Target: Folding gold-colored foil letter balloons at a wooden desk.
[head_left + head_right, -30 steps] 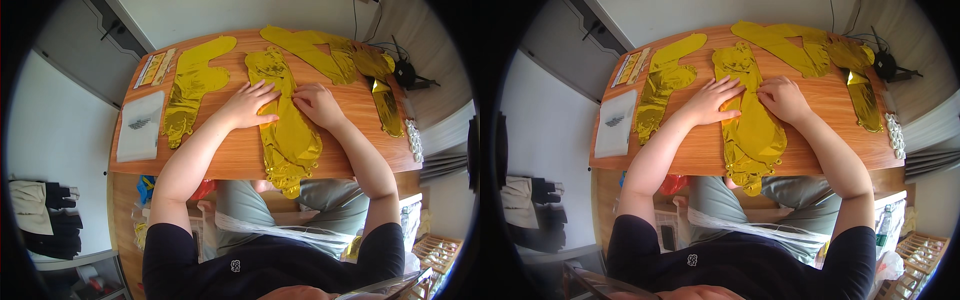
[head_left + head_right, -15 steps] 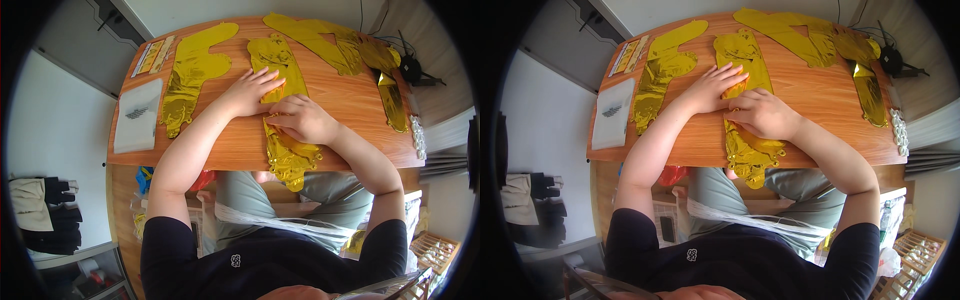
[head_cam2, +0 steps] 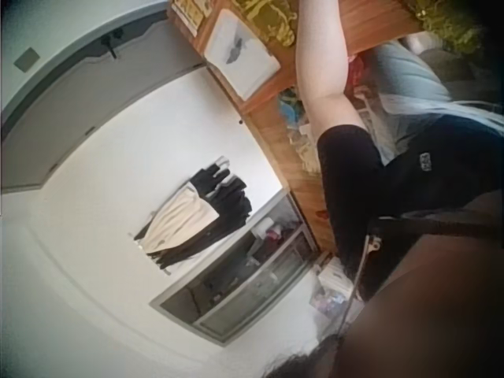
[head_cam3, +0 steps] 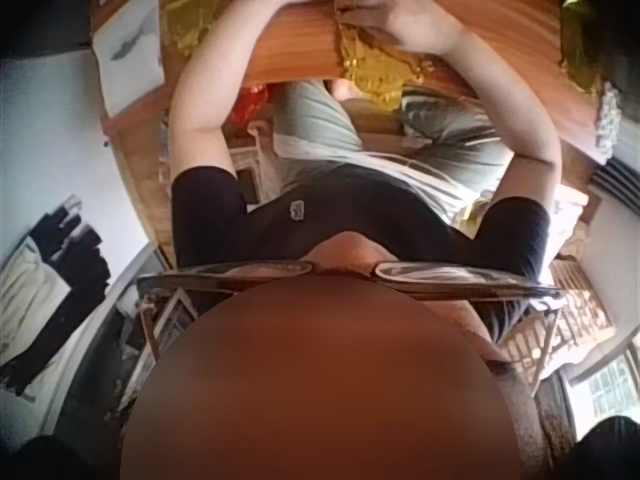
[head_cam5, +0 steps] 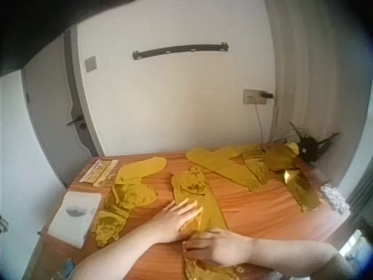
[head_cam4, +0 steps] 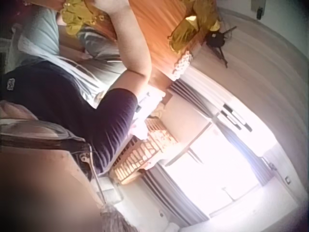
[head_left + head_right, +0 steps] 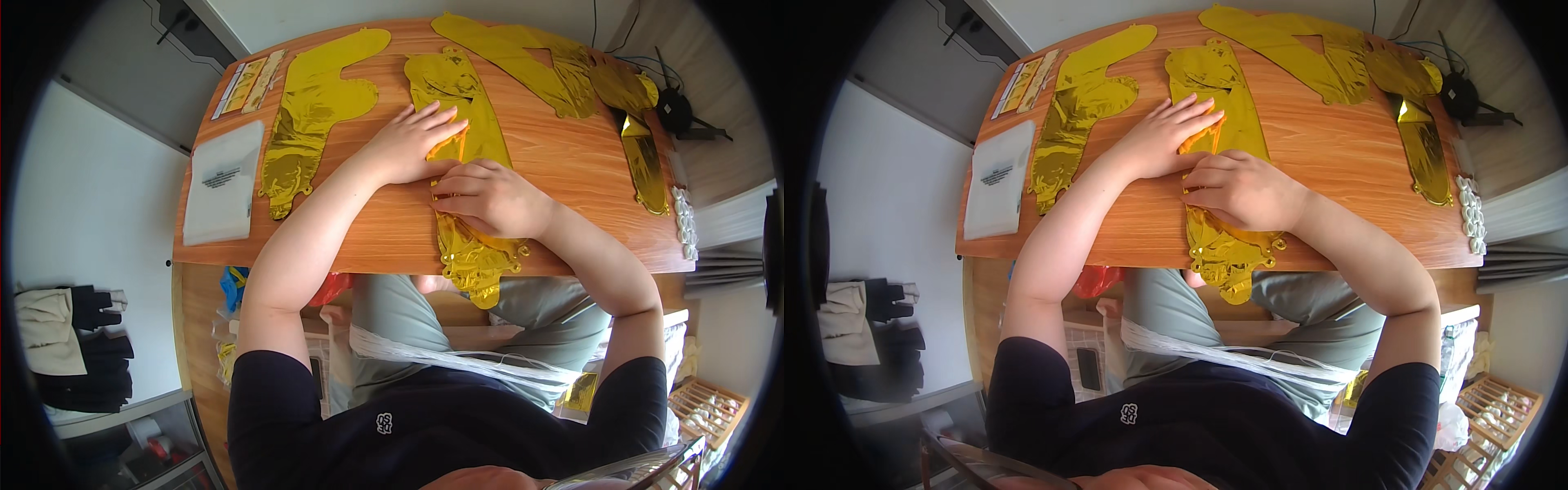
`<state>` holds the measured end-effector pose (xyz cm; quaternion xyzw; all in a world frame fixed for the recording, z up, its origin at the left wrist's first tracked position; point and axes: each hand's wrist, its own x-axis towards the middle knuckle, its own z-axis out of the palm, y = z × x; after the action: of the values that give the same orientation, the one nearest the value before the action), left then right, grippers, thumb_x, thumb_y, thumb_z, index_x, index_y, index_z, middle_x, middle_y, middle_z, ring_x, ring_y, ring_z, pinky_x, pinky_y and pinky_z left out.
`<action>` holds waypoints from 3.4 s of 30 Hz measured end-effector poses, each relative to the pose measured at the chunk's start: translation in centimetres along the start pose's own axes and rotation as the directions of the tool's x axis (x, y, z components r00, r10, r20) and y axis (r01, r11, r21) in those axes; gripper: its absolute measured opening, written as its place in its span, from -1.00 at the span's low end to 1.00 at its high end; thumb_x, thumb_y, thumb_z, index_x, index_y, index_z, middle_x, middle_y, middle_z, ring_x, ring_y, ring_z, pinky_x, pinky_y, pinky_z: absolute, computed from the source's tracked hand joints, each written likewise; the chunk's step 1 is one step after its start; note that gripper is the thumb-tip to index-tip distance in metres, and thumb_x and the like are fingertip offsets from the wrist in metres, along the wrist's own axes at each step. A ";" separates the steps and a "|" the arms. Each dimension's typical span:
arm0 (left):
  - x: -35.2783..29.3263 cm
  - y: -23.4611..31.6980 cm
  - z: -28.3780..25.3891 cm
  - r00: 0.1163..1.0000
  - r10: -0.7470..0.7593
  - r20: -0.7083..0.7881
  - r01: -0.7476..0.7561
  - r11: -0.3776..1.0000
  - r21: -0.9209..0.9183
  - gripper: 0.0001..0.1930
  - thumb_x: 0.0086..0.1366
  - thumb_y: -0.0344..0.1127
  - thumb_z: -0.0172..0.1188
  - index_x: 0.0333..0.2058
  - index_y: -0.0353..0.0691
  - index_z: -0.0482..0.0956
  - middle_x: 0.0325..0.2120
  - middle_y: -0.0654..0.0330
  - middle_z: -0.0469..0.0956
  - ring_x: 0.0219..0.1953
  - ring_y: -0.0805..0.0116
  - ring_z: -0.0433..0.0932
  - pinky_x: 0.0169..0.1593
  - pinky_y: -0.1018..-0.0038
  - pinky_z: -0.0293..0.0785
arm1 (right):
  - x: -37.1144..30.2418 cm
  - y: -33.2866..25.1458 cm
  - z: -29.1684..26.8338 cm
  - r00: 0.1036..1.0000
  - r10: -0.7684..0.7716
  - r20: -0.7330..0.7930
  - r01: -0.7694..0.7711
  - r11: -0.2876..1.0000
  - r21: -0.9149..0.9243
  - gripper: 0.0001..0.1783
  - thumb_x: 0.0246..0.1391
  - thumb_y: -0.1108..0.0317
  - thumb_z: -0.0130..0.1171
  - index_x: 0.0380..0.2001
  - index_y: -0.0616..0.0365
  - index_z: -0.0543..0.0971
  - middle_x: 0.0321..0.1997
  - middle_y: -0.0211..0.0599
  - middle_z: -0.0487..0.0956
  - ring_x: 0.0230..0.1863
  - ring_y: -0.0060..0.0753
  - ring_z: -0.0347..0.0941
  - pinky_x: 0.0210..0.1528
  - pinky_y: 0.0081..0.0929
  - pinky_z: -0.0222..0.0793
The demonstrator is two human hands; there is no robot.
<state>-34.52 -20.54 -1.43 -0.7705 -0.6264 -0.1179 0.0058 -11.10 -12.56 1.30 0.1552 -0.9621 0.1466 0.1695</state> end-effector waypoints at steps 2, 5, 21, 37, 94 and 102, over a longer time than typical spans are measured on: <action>0.1 0.1 0.0 1.000 -0.003 0.001 0.003 1.000 -0.001 -0.20 0.35 0.36 0.11 0.46 0.15 0.25 0.50 0.18 0.16 0.55 0.09 0.02 0.55 -0.02 -0.06 | -0.1 0.1 0.1 1.000 -0.029 -0.012 0.029 1.000 0.011 -0.53 -0.07 0.43 0.40 0.01 0.02 0.69 0.15 -0.33 0.61 0.22 -0.17 0.49 0.29 -0.17 0.37; -0.1 0.1 0.0 1.000 -0.010 0.006 0.010 1.000 0.001 -0.19 0.35 0.39 0.08 0.46 0.14 0.25 0.50 0.17 0.15 0.55 0.09 0.02 0.55 -0.03 -0.07 | 0.0 0.0 0.3 0.999 -0.039 -0.016 0.039 0.999 0.025 -0.54 -0.07 0.43 0.39 0.00 0.03 0.69 0.15 -0.32 0.62 0.21 -0.17 0.50 0.29 -0.17 0.38; 0.0 -3.0 -1.8 0.842 -0.461 -0.279 0.352 0.863 -0.362 -0.54 0.41 -0.23 0.23 0.23 -0.20 0.47 0.24 0.01 0.49 0.18 0.00 0.53 0.28 0.19 0.42 | -0.1 0.0 0.4 0.999 -0.041 0.000 0.041 0.997 0.066 -0.63 0.05 0.37 0.35 -0.02 0.05 0.67 0.15 -0.29 0.61 0.21 -0.14 0.51 0.25 -0.15 0.41; -0.3 -2.8 -0.6 0.940 -0.301 -0.163 0.327 0.931 0.164 -0.47 0.54 -0.06 0.00 0.37 -0.16 0.36 0.38 0.16 0.38 0.47 0.20 0.24 0.53 -0.23 -0.23 | 0.0 0.0 0.2 0.998 -0.057 -0.021 0.058 0.995 0.077 -0.66 0.06 0.36 0.33 -0.04 0.08 0.68 0.13 -0.26 0.63 0.18 -0.12 0.53 0.23 -0.16 0.43; 1.1 -5.2 -3.5 0.974 -0.215 -0.078 0.212 0.976 -0.037 -0.57 0.38 -0.02 0.26 0.14 -0.04 0.57 0.20 0.20 0.57 0.34 0.23 0.41 0.45 0.11 0.05 | -0.8 0.5 1.0 0.995 -0.091 -0.041 0.095 0.990 0.100 -0.69 0.13 0.33 0.27 -0.04 0.08 0.66 0.13 -0.20 0.63 0.19 -0.09 0.52 0.19 -0.11 0.45; 1.5 -4.9 -4.0 0.957 -0.290 -0.016 0.290 0.957 0.023 -0.47 0.37 0.02 0.25 0.23 -0.04 0.49 0.29 0.17 0.48 0.38 0.21 0.36 0.48 0.04 -0.07 | -0.9 0.3 0.9 0.994 -0.101 -0.046 0.105 0.991 0.082 -0.71 0.15 0.31 0.24 -0.04 0.05 0.67 0.13 -0.19 0.63 0.20 -0.10 0.51 0.20 -0.12 0.45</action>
<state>-39.65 -18.69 2.07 -0.6694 -0.7340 -0.1143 0.0020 -10.67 -12.32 0.12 0.2085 -0.9420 0.1815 0.1904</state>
